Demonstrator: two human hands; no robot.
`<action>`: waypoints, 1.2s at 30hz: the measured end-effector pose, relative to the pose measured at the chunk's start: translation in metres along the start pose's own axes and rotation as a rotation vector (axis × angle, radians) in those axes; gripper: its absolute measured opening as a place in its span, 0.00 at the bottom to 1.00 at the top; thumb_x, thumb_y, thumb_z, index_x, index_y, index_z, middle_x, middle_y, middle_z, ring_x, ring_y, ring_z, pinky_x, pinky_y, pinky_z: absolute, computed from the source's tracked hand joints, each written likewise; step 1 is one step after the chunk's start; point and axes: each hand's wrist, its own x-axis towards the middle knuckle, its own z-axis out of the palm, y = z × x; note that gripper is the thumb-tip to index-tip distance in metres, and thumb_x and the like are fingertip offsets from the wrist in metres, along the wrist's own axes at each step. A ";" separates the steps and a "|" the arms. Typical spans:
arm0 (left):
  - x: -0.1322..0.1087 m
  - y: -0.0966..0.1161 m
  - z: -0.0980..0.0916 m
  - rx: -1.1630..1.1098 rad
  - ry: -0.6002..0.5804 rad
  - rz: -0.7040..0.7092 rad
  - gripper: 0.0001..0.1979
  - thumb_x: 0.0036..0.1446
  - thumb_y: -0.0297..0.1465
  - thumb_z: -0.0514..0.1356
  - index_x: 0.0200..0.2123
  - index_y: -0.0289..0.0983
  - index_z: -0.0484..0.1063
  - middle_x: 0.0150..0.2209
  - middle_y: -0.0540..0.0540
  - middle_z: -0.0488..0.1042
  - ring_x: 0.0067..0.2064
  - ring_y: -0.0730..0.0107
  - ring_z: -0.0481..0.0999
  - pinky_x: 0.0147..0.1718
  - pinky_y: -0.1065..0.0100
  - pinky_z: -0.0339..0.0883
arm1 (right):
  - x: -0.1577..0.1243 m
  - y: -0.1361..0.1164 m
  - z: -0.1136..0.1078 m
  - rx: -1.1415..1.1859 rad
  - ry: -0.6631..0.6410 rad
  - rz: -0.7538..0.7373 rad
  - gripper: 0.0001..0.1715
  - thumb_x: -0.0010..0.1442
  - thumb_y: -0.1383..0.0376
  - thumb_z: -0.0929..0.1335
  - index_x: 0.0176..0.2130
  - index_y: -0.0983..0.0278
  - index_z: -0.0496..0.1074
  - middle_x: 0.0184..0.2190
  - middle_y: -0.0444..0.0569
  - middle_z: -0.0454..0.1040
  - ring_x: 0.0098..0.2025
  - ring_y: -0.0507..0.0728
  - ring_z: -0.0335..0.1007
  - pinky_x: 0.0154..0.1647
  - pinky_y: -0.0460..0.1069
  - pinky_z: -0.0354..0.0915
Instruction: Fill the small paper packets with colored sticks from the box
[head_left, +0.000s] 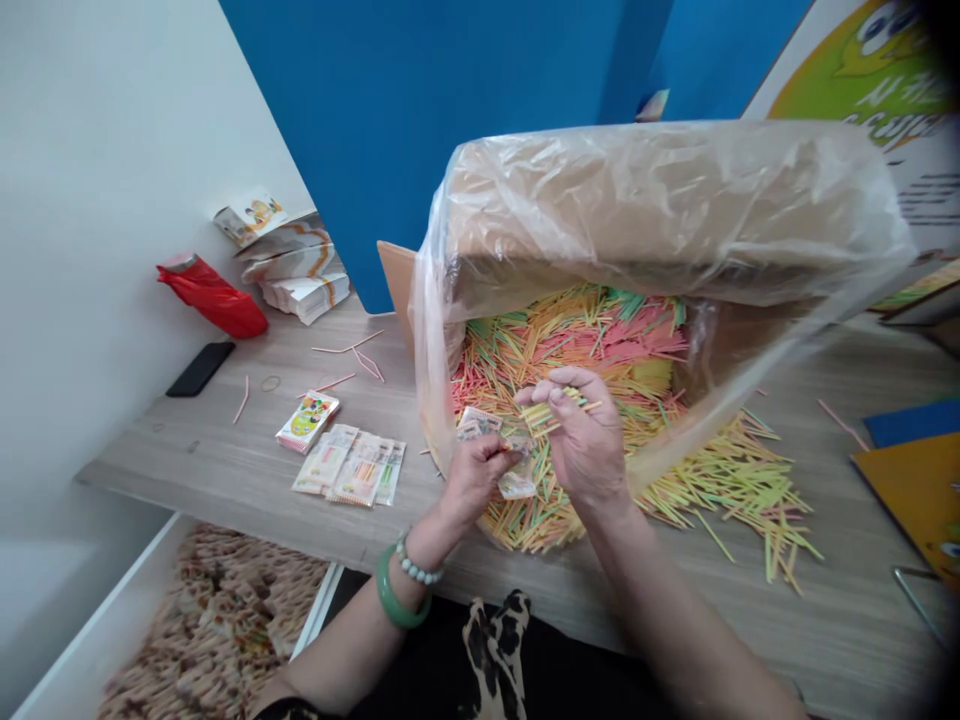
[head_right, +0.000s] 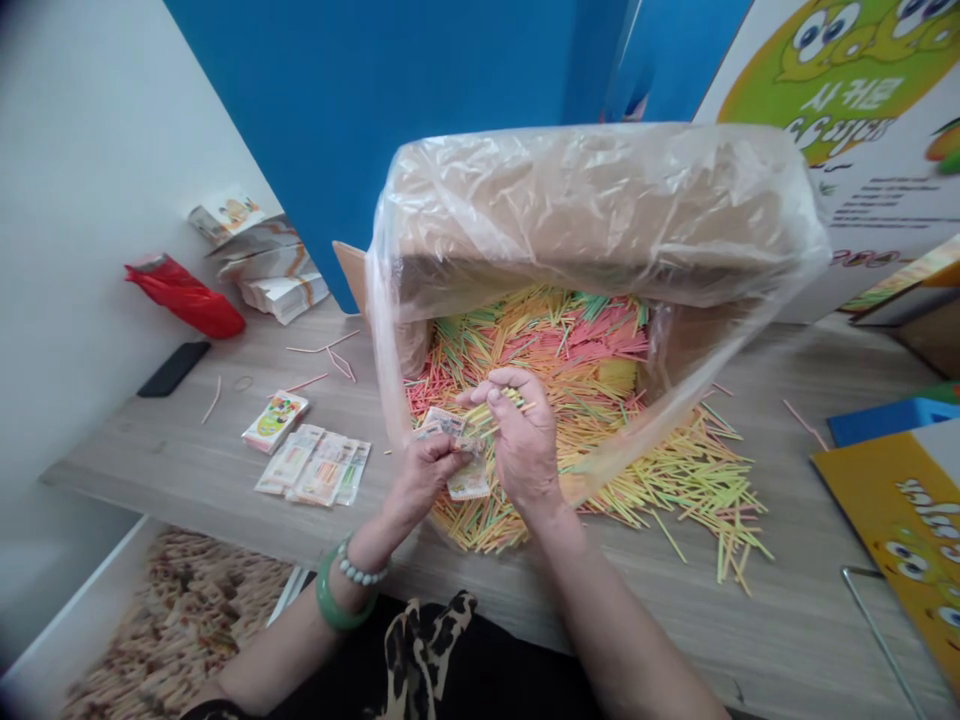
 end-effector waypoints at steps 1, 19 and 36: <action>0.000 0.002 0.000 -0.001 -0.002 0.000 0.15 0.47 0.38 0.64 0.19 0.36 0.66 0.20 0.54 0.58 0.26 0.75 0.56 0.27 0.70 0.51 | -0.002 0.002 0.002 -0.031 -0.012 -0.017 0.08 0.61 0.64 0.70 0.42 0.58 0.70 0.30 0.39 0.77 0.37 0.55 0.79 0.47 0.55 0.71; -0.006 0.004 -0.012 -0.051 -0.092 -0.077 0.16 0.49 0.40 0.65 0.20 0.36 0.67 0.21 0.54 0.58 0.26 0.76 0.56 0.26 0.70 0.50 | -0.006 0.005 -0.007 -0.099 0.029 -0.025 0.07 0.60 0.64 0.69 0.41 0.58 0.69 0.29 0.39 0.75 0.32 0.55 0.76 0.45 0.57 0.70; -0.004 0.008 -0.019 0.004 -0.010 -0.119 0.15 0.51 0.40 0.64 0.21 0.37 0.68 0.19 0.55 0.62 0.20 0.78 0.64 0.19 0.73 0.58 | 0.002 0.007 -0.034 -0.493 -0.067 0.024 0.09 0.61 0.59 0.69 0.43 0.58 0.71 0.30 0.43 0.79 0.38 0.58 0.77 0.50 0.58 0.68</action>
